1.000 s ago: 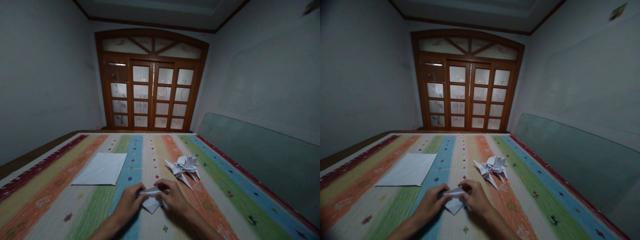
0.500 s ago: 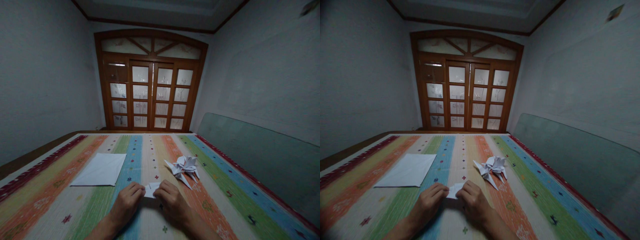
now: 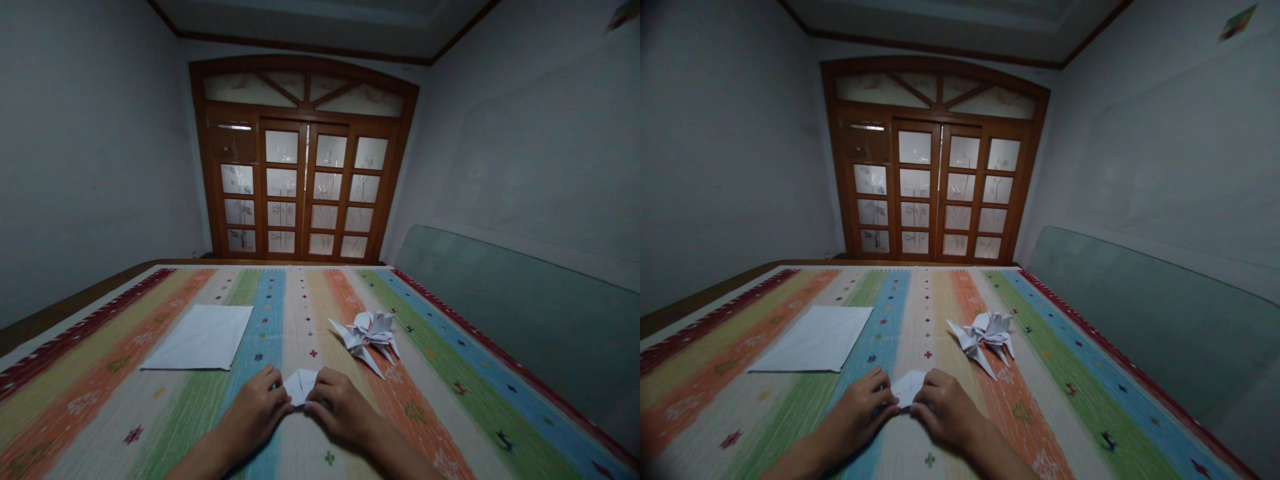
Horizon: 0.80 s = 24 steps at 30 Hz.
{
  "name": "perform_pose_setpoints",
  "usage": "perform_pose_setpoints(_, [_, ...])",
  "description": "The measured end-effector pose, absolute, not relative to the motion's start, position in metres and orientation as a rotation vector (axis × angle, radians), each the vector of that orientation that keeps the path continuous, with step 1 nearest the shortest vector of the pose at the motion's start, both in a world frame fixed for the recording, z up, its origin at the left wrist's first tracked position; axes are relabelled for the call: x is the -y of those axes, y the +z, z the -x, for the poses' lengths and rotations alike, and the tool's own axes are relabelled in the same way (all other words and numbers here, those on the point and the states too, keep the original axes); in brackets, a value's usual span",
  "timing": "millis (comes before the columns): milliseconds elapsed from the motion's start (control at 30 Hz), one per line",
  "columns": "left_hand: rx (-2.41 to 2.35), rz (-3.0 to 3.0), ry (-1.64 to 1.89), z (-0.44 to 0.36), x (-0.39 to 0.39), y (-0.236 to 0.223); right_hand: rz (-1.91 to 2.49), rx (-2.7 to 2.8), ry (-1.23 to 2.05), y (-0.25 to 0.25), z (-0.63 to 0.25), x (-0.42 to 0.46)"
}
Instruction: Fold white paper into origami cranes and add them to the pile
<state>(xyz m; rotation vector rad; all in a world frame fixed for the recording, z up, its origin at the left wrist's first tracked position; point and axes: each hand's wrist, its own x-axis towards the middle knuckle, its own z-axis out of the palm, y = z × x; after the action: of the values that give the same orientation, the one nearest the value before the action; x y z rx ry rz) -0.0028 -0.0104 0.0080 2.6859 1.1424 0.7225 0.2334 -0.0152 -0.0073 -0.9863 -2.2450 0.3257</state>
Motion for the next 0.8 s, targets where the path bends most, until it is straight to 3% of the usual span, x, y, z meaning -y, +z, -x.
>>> perform_pose_setpoints(200, [-1.286, -2.196, 0.686, -0.002, 0.002, 0.012, 1.218, 2.052, 0.563, -0.003, -0.222, 0.011])
perform_pose_setpoints(433, [-1.379, -2.057, 0.630, 0.001, -0.003, 0.015, 1.386, 1.958, 0.705, 0.001, -0.216, 0.009])
perform_pose_setpoints(800, [-1.554, -2.131, 0.564, -0.001, -0.004, 0.016, 1.412, 2.098, 0.564, 0.011, -0.221, 0.003])
